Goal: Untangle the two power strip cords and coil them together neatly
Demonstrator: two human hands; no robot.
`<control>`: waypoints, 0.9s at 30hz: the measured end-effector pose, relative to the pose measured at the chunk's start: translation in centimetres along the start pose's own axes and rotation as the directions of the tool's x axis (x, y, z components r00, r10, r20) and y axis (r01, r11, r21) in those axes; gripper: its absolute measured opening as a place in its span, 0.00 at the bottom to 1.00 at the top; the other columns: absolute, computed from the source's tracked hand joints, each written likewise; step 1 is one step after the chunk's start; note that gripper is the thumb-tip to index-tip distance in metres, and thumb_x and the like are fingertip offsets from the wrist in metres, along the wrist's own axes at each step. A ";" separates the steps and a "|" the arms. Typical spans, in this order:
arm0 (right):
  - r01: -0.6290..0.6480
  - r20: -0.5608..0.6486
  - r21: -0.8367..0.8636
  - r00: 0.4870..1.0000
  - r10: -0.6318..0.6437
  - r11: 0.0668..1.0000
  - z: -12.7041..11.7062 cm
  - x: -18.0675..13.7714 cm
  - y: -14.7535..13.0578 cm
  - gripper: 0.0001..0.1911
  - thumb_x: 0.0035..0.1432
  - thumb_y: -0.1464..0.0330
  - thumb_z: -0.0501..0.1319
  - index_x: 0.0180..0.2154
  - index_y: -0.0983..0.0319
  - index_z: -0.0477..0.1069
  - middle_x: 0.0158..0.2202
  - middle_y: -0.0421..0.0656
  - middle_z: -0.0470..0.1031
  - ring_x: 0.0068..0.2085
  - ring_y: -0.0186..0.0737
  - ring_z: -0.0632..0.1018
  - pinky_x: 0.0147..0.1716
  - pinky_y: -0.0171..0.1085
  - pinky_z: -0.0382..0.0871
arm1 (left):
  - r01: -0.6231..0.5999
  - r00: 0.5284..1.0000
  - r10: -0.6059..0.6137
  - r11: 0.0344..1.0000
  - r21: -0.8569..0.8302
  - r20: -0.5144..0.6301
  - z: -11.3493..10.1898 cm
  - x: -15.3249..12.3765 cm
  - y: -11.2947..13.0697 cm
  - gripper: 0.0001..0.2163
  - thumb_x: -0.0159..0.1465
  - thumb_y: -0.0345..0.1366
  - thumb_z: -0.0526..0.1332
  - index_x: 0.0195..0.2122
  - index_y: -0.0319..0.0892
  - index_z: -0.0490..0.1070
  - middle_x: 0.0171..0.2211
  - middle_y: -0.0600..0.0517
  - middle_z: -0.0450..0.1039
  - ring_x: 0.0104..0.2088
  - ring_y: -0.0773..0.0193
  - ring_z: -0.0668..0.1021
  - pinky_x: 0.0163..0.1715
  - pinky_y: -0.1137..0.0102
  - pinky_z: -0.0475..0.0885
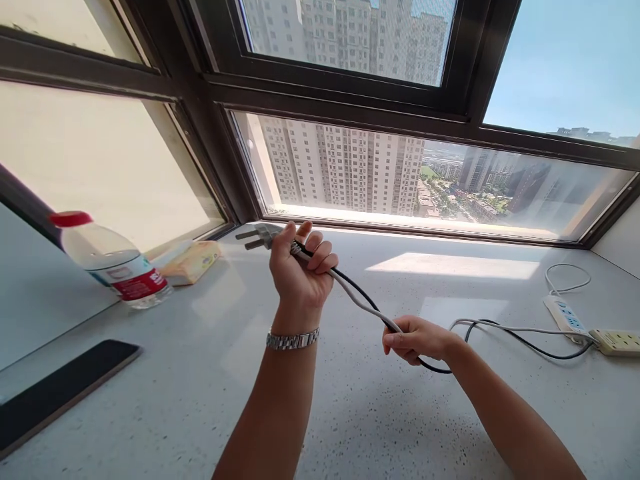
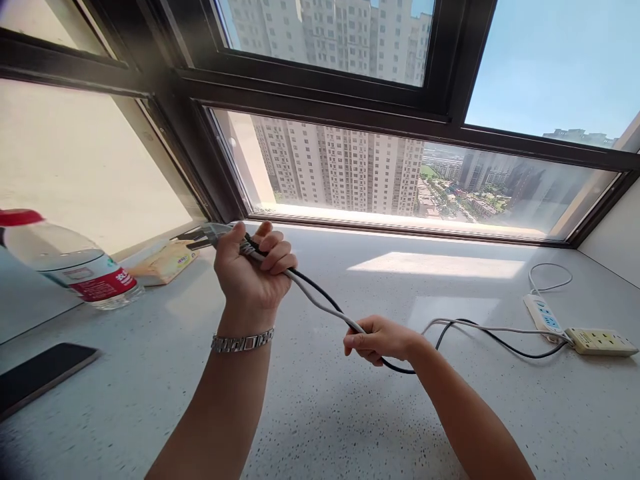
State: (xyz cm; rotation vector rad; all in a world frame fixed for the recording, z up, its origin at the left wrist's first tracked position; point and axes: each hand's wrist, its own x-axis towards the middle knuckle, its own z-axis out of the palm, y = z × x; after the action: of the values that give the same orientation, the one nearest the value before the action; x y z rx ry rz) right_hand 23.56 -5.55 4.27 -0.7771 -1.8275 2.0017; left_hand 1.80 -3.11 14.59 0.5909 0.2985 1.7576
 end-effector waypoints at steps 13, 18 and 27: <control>-0.479 -0.552 -0.466 0.814 0.178 0.744 -11.4 -7.7 1.8 0.31 0.40 0.41 0.65 0.19 0.61 0.60 0.18 0.31 0.49 0.22 0.27 0.52 0.24 0.35 0.45 | -0.233 0.925 0.282 0.951 0.206 -0.255 -2.3 1.3 2.6 0.11 0.51 0.20 0.61 0.27 0.43 0.63 0.13 0.64 0.49 0.12 0.78 0.51 0.11 0.80 0.47; -0.596 -0.713 -0.440 0.686 0.142 0.671 -12.5 -11.7 0.5 0.29 0.39 0.42 0.66 0.22 0.62 0.64 0.18 0.33 0.54 0.22 0.30 0.56 0.24 0.35 0.49 | -0.250 0.942 0.310 0.906 0.343 -0.132 -2.9 1.5 2.6 0.12 0.48 0.27 0.68 0.24 0.42 0.63 0.13 0.64 0.48 0.12 0.79 0.50 0.11 0.79 0.44; -0.281 -0.453 -0.616 0.890 -0.039 0.736 -5.0 -13.7 -6.6 0.21 0.47 0.52 0.68 0.30 0.65 0.75 0.19 0.35 0.60 0.23 0.30 0.59 0.23 0.33 0.51 | -0.264 0.947 0.045 0.677 0.687 0.319 -1.1 -0.1 -2.2 0.09 0.47 0.31 0.72 0.29 0.40 0.74 0.19 0.58 0.64 0.15 0.75 0.59 0.14 0.77 0.53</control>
State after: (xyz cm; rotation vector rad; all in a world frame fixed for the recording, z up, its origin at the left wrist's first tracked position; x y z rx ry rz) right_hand 36.63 -8.50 13.03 -1.4501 -2.2321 1.0230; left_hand 3.07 -2.50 12.50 1.4705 0.7856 1.6489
